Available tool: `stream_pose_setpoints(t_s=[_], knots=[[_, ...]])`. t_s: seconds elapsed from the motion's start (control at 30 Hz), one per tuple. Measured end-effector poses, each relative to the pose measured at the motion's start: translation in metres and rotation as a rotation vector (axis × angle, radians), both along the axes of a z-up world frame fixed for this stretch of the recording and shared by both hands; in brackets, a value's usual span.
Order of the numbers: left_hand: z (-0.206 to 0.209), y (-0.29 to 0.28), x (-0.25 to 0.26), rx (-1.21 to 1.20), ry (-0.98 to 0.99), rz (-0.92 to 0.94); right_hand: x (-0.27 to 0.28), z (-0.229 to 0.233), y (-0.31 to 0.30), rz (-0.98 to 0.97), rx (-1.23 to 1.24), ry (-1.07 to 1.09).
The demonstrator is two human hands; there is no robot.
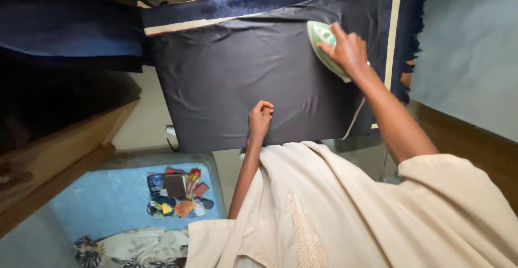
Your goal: The recorder is ironing a garment on a flat surface.
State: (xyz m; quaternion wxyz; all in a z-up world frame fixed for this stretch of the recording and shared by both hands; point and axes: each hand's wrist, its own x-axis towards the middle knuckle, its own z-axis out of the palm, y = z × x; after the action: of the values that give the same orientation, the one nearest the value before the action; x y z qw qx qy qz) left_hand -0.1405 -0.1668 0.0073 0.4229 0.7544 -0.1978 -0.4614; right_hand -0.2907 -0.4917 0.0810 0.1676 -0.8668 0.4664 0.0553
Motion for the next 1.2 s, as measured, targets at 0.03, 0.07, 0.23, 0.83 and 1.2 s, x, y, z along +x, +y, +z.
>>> stream_pose_setpoints(t_s=[0.03, 0.07, 0.23, 0.83, 1.2], knots=[[-0.002, -0.002, -0.005, 0.028, 0.019, 0.030, 0.000, -0.004, -0.015, -0.002, -0.010, 0.015], [-0.003, -0.003, -0.011, 0.057, 0.036, 0.068, 0.001, -0.008, -0.028, 0.002, -0.019, 0.026], [-0.007, 0.001, -0.027, 0.040, 0.034, 0.111, -0.012, -0.018, -0.083, 0.034, -0.093, -0.070], [0.015, 0.016, -0.028, 0.057, -0.006, 0.081, -0.049, -0.019, -0.073, -0.229, -0.010, -0.305], [0.021, 0.025, -0.006, 0.036, 0.000, 0.111, 0.087, -0.027, 0.053, 0.016, 0.076, -0.270]])
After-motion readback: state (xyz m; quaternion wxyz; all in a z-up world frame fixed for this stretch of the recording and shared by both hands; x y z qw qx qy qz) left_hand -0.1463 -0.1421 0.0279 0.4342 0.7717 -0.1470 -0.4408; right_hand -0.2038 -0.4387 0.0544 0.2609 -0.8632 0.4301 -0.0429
